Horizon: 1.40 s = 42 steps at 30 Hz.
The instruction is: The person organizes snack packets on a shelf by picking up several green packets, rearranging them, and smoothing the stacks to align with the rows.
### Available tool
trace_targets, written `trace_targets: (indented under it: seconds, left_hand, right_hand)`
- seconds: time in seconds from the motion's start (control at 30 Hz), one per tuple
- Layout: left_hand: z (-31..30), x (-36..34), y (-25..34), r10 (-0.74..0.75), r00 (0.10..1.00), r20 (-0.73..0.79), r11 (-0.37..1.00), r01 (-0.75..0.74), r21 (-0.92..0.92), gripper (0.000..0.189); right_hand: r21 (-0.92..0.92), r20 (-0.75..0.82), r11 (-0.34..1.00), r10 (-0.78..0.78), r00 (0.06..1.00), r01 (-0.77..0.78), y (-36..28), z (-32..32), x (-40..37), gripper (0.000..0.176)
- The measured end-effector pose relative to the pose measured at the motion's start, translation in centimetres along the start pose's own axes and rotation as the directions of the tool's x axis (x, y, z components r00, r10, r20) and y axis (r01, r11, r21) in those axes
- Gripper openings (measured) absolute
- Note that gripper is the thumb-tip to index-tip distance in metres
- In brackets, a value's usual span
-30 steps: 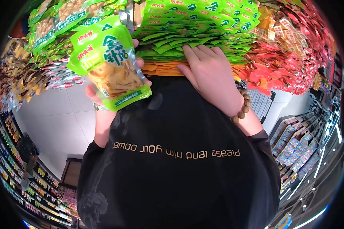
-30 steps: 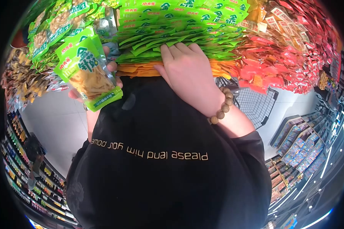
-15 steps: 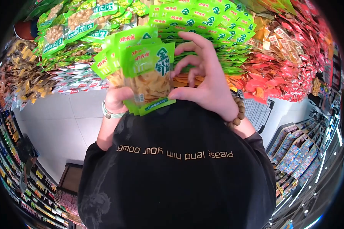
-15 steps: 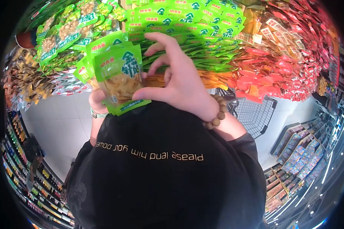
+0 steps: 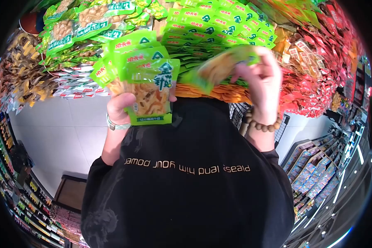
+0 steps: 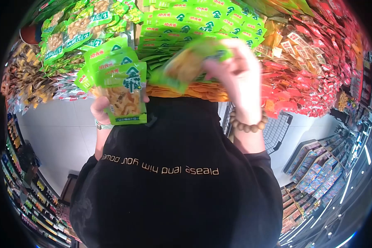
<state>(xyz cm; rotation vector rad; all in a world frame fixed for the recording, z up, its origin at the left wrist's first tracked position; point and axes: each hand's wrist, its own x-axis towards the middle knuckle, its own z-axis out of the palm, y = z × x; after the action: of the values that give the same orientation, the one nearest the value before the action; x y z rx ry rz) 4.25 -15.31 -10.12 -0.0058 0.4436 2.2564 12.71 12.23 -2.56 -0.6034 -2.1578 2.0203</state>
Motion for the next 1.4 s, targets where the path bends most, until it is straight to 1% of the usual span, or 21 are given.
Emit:
trace_targets:
  seconds: [0.03, 0.1, 0.13, 0.17, 0.23, 0.27, 0.37, 0.4, 0.5, 0.53, 0.63, 0.7, 0.73, 0.8, 1.0, 1.2, 1.3, 1.4]
  left_hand:
    - [0.3, 0.2, 0.2, -0.004, 0.999, 0.04, 1.0, 0.004, 0.006, 0.085]
    - [0.3, 0.1, 0.4, 0.025, 0.998, -0.06, 0.993, -0.018, 0.117, 0.085]
    - [0.1, 0.1, 0.6, 0.036, 0.995, -0.097, 0.986, -0.02, 0.163, 0.086]
    - [-0.1, 0.2, 0.8, 0.049, 0.99, -0.134, 0.978, -0.02, 0.209, 0.086]
    - [-0.3, 0.3, 1.0, 0.04, 0.991, -0.125, 0.975, -0.012, 0.223, 0.087]
    - [-0.2, 0.4, 1.0, 0.048, 0.991, -0.124, 0.973, -0.018, 0.232, 0.087]
    - [-0.1, 0.2, 0.9, 0.043, 0.989, -0.14, 0.972, -0.009, 0.234, 0.087]
    - [-0.1, 0.2, 1.0, 0.037, 0.988, -0.147, 0.973, -0.002, 0.23, 0.087]
    - [-0.5, 0.2, 0.9, 0.023, 0.998, -0.052, 0.999, -0.02, 0.051, 0.08]
    - [-0.5, 0.2, 0.9, 0.021, 0.999, -0.05, 0.999, -0.019, 0.041, 0.08]
    - [-0.4, 0.4, 0.7, 0.025, 0.999, -0.043, 1.0, -0.025, 0.015, 0.081]
    - [-0.5, 0.5, 0.6, 0.043, 0.998, -0.042, 0.999, -0.043, 0.002, 0.081]
    - [-0.4, 0.5, 0.7, 0.039, 0.996, -0.075, 0.996, -0.033, 0.079, 0.083]
    - [-0.3, 0.4, 0.8, 0.036, 0.989, -0.143, 0.973, -0.002, 0.23, 0.089]
    - [-0.3, 0.4, 0.8, 0.017, 0.989, -0.149, 0.974, 0.018, 0.227, 0.088]
    - [-0.4, 0.3, 0.9, -0.022, 0.99, -0.143, 0.972, 0.055, 0.23, 0.089]
    - [-0.6, 0.3, 1.0, -0.048, 0.989, -0.139, 0.974, 0.078, 0.214, 0.088]
    - [0.0, 0.5, 0.7, -0.008, 0.987, -0.163, 0.977, 0.043, 0.21, 0.088]
  right_hand:
    - [0.023, -0.075, 0.992, -0.125, 0.989, 0.127, 0.1, -1.2, 0.1, 0.035]
    - [-0.117, -0.173, 0.945, -0.322, 0.931, 0.305, -0.3, -2.8, 0.4, 0.03]
    - [-0.175, -0.134, 0.904, -0.415, 0.9, 0.391, -0.4, -3.1, 0.6, 0.024]
    - [-0.16, -0.074, 0.895, -0.432, 0.899, 0.417, -0.3, -3.3, 0.7, 0.023]
    - [-0.123, 0.048, 0.876, -0.464, 0.884, 0.467, 0.0, -3.6, 0.9, 0.021]
    - [-0.156, 0.047, 0.878, -0.452, 0.891, 0.453, 0.1, -3.4, 0.8, 0.019]
    - [-0.133, 0.059, 0.903, -0.405, 0.913, 0.409, 0.6, -2.6, 0.8, 0.018]
    - [-0.122, 0.087, 0.896, -0.419, 0.904, 0.427, 1.0, -2.5, 1.0, 0.017]
    - [-0.153, 0.077, 0.914, -0.368, 0.926, 0.376, 1.4, -2.2, 1.1, 0.017]
    - [-0.165, 0.074, 0.918, -0.352, 0.933, 0.36, 1.5, -2.1, 1.1, 0.017]
    - [-0.189, 0.074, 0.914, -0.35, 0.934, 0.358, 1.6, -2.1, 1.0, 0.02]
    - [-0.126, 0.064, 0.904, -0.403, 0.913, 0.408, 1.7, -2.4, 1.2, 0.02]
    - [-0.094, 0.058, 0.897, -0.428, 0.902, 0.432, 1.7, -2.5, 1.3, 0.02]
    - [-0.087, 0.08, 0.896, -0.428, 0.9, 0.434, 1.4, -2.4, 1.2, 0.02]
    - [-0.07, 0.154, 0.906, -0.404, 0.902, 0.418, 2.4, -1.8, 1.1, 0.02]
    - [-0.009, 0.113, 0.909, -0.414, 0.903, 0.417, 2.4, -1.6, 0.7, 0.024]
    - [-0.066, 0.141, 0.914, -0.388, 0.911, 0.4, 2.5, -1.7, 0.7, 0.024]
    - [-0.045, 0.159, 0.917, -0.386, 0.909, 0.397, 3.2, -2.1, 1.0, 0.024]
